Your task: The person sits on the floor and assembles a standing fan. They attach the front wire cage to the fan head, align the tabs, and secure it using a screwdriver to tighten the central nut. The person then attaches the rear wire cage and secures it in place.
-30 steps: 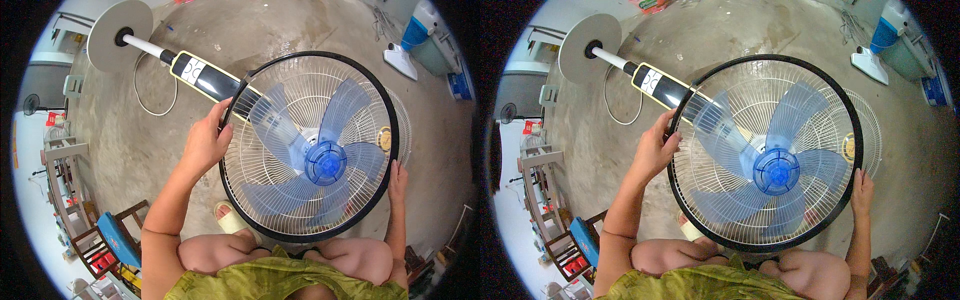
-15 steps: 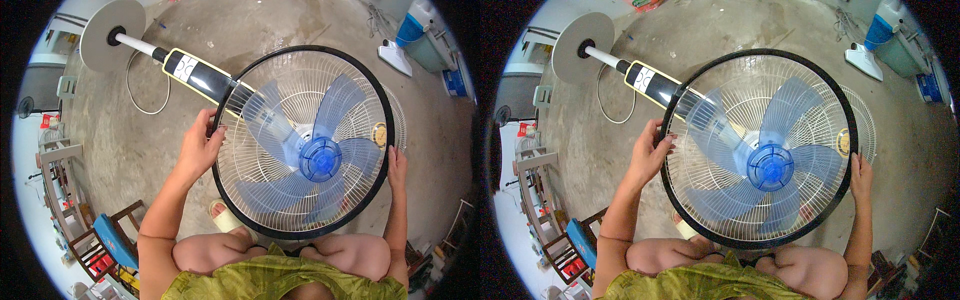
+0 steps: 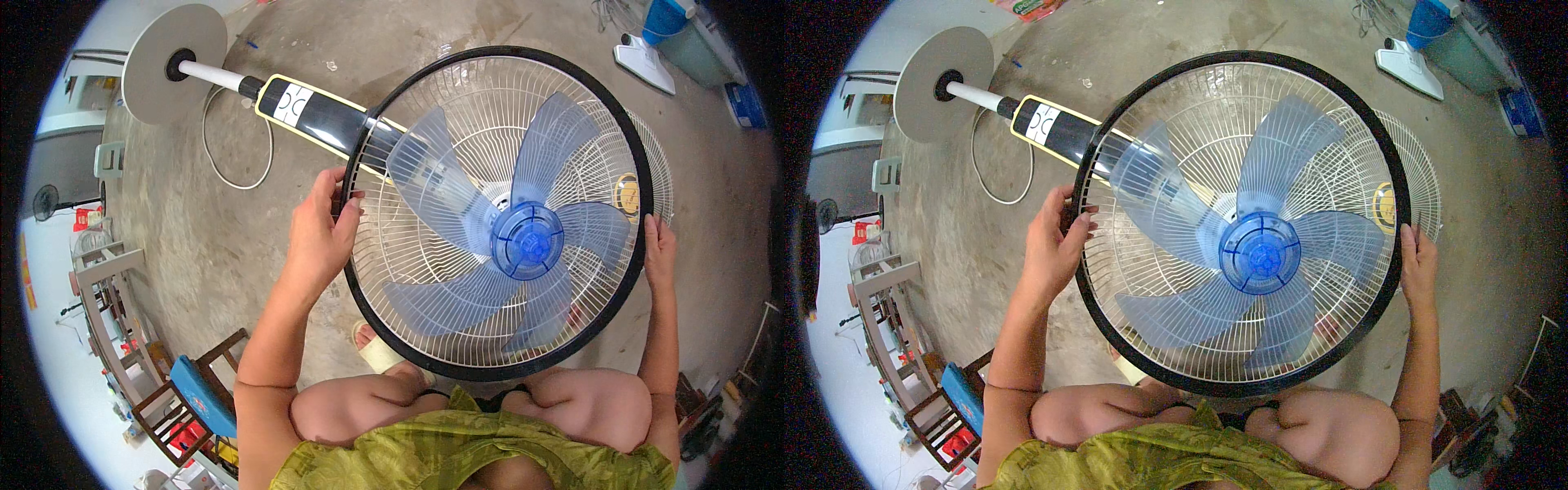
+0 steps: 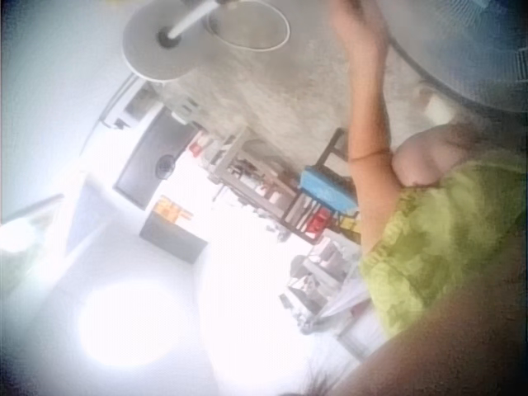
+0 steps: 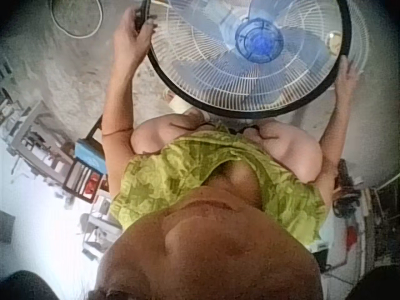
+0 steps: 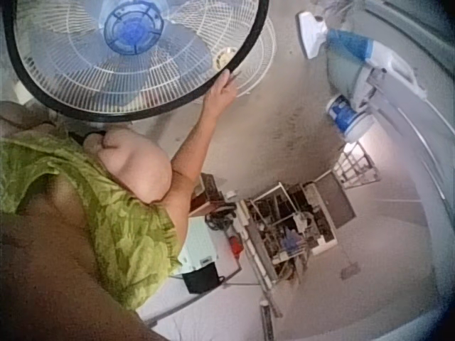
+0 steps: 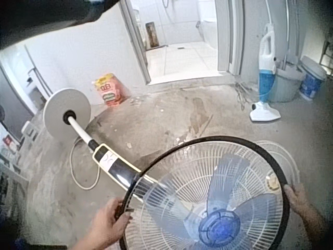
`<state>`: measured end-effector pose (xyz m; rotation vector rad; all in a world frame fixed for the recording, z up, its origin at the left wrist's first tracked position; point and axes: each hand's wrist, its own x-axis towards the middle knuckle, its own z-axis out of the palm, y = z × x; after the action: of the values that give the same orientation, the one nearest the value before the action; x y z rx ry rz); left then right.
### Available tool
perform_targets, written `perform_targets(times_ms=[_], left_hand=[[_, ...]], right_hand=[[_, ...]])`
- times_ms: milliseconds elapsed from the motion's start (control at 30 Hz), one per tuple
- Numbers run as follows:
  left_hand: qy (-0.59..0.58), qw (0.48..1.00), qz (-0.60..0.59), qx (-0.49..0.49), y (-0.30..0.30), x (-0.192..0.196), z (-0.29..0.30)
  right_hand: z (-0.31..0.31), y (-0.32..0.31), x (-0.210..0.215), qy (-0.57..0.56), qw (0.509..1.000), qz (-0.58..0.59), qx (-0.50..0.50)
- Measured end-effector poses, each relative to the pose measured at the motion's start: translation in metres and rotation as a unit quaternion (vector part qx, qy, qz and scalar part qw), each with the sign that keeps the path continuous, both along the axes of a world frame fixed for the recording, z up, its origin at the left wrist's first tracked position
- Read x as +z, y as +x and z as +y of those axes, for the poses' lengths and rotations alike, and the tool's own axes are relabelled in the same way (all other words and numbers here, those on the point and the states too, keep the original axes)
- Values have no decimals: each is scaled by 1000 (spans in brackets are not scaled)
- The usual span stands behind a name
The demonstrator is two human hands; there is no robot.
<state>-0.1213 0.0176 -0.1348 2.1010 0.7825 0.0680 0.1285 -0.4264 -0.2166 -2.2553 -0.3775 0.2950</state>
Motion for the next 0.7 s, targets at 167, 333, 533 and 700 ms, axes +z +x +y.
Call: perform_targets(times_ms=[167,333,533,700], left_hand=[[18,1000,13,-3,0,0,0],[10,1000,-1,-2,-2,-4,1],[-3,1000,13,-1,-3,-2,0],[-26,999,10,18,-3,-3,-3]], right_hand=[[-3,2,-3,-13,1000,-25,2],[2,-1,0,-8,999,-34,-17],[0,5,-5,2,1000,16,-23],[1,4,-3,-1,1000,-3,-12]])
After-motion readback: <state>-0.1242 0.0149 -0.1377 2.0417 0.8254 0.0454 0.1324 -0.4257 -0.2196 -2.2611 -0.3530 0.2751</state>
